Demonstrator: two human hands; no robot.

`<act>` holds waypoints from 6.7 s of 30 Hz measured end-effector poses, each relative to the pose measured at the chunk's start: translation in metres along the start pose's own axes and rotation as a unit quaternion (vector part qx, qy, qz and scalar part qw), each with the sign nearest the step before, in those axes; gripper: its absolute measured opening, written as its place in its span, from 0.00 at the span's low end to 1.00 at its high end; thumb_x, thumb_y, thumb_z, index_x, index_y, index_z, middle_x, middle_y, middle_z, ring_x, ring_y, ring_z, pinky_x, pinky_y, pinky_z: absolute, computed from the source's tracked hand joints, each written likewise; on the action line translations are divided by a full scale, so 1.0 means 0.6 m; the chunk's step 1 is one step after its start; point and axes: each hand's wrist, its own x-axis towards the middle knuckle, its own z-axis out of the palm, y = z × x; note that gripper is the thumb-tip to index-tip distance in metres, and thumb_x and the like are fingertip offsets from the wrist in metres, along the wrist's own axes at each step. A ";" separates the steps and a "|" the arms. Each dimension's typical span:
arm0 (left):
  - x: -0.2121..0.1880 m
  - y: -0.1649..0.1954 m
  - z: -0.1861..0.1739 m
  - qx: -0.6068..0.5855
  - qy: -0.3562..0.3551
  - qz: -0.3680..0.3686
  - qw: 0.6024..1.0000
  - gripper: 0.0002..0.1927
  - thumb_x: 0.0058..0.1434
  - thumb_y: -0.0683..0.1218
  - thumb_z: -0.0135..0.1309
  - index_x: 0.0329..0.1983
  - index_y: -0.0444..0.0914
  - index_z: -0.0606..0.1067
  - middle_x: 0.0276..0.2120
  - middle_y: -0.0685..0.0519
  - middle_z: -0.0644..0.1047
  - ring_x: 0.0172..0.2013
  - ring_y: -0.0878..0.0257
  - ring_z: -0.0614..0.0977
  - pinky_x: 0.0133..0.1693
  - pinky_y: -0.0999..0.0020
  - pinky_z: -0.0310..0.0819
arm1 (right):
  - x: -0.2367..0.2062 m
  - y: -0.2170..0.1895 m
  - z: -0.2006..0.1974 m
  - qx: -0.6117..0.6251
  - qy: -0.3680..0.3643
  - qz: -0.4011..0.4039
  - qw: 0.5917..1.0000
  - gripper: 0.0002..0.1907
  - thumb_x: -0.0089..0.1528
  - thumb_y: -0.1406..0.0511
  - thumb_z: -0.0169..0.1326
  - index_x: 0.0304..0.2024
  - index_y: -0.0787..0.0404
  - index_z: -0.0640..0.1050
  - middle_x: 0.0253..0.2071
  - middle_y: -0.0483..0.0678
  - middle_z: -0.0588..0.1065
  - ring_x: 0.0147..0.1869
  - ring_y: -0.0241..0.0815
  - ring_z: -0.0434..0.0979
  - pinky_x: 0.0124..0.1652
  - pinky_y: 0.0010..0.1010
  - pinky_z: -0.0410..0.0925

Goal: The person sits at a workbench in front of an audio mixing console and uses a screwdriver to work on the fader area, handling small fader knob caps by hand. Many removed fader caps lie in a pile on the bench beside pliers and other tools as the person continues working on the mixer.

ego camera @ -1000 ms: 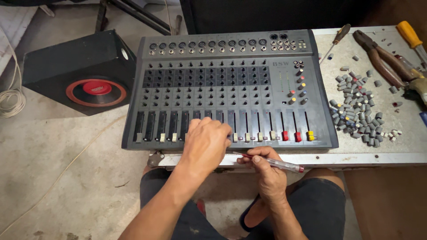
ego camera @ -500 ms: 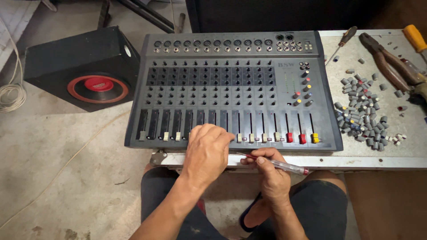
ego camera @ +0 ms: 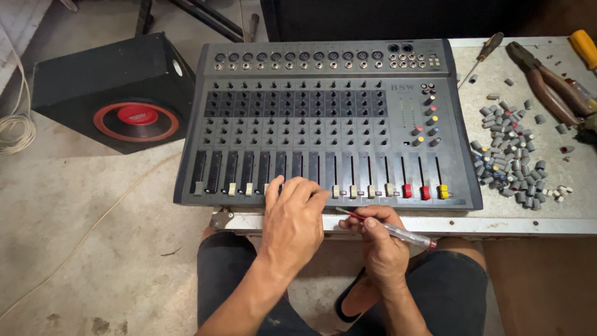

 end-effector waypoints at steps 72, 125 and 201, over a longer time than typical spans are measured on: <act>-0.050 0.041 0.015 0.028 0.012 0.003 1.000 0.13 0.59 0.40 0.55 0.46 0.33 0.73 0.56 0.43 0.75 0.59 0.48 0.74 0.61 0.43 0.59 | -0.016 -0.034 0.050 -0.162 0.025 -0.041 0.986 0.12 0.65 0.74 0.51 0.52 0.71 0.75 0.51 0.58 0.80 0.48 0.45 0.81 0.53 0.36 0.74; 0.058 0.314 0.298 -0.242 -0.162 0.261 0.920 0.20 0.56 0.41 0.58 0.52 0.33 0.74 0.58 0.44 0.73 0.62 0.45 0.71 0.60 0.54 0.66 | 0.018 -0.378 -0.287 -0.533 0.381 -0.257 0.710 0.09 0.62 0.69 0.59 0.44 0.63 0.76 0.39 0.48 0.81 0.41 0.36 0.80 0.43 0.29 0.72; -0.085 0.006 0.037 -0.206 0.063 0.031 0.976 0.17 0.57 0.34 0.60 0.50 0.39 0.80 0.41 0.51 0.80 0.41 0.53 0.82 0.44 0.60 0.77 | -0.057 -0.006 0.038 -0.267 0.037 -0.059 0.961 0.13 0.61 0.74 0.62 0.47 0.63 0.75 0.43 0.45 0.77 0.46 0.31 0.76 0.46 0.21 0.70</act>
